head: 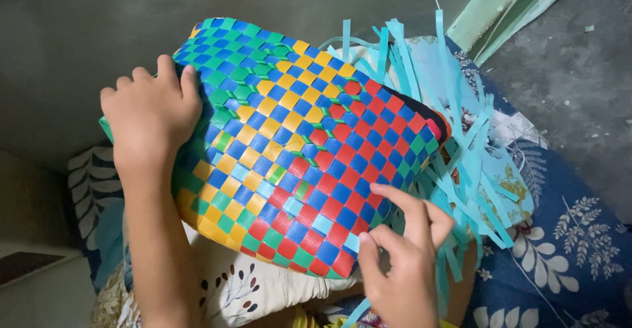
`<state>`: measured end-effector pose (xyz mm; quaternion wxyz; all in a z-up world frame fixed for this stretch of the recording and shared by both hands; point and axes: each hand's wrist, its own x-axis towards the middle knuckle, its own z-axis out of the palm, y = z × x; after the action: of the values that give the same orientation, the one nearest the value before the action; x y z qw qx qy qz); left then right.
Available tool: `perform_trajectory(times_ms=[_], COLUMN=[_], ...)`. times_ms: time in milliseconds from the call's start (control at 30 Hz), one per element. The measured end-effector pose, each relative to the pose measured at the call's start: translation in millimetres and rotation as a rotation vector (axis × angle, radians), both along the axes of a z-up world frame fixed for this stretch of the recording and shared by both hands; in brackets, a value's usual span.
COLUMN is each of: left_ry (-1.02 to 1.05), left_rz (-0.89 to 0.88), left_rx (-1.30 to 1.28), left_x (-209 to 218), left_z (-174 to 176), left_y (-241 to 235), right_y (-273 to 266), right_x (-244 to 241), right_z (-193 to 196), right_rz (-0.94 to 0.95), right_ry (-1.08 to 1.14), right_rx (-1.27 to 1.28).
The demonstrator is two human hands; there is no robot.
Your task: Manually weaving a plastic bag by interlacing colorful plastic strips.
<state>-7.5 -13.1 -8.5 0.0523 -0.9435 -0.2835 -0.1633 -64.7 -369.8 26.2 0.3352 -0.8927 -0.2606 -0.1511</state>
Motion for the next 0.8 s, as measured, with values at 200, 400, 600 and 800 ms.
perform_trajectory(times_ms=[200, 400, 600, 800], left_ry=[-0.009, -0.009, -0.002, -0.031], left_rz=[0.002, -0.001, -0.017, -0.035], left_rx=[0.042, 0.026, 0.027, 0.083], left_x=[-1, 0, 0, -2], left_z=[-3, -3, -1, -2], left_y=[-3, 0, 2, 2], right_y=[22, 18, 2, 10], right_x=[-12, -6, -9, -21], right_z=[4, -2, 3, -6], right_rz=[-0.065, -0.137, -0.118, -0.432], right_ry=[-0.198, -0.183, -0.166, -0.284], right_rx=[-0.124, -0.171, -0.102, -0.283])
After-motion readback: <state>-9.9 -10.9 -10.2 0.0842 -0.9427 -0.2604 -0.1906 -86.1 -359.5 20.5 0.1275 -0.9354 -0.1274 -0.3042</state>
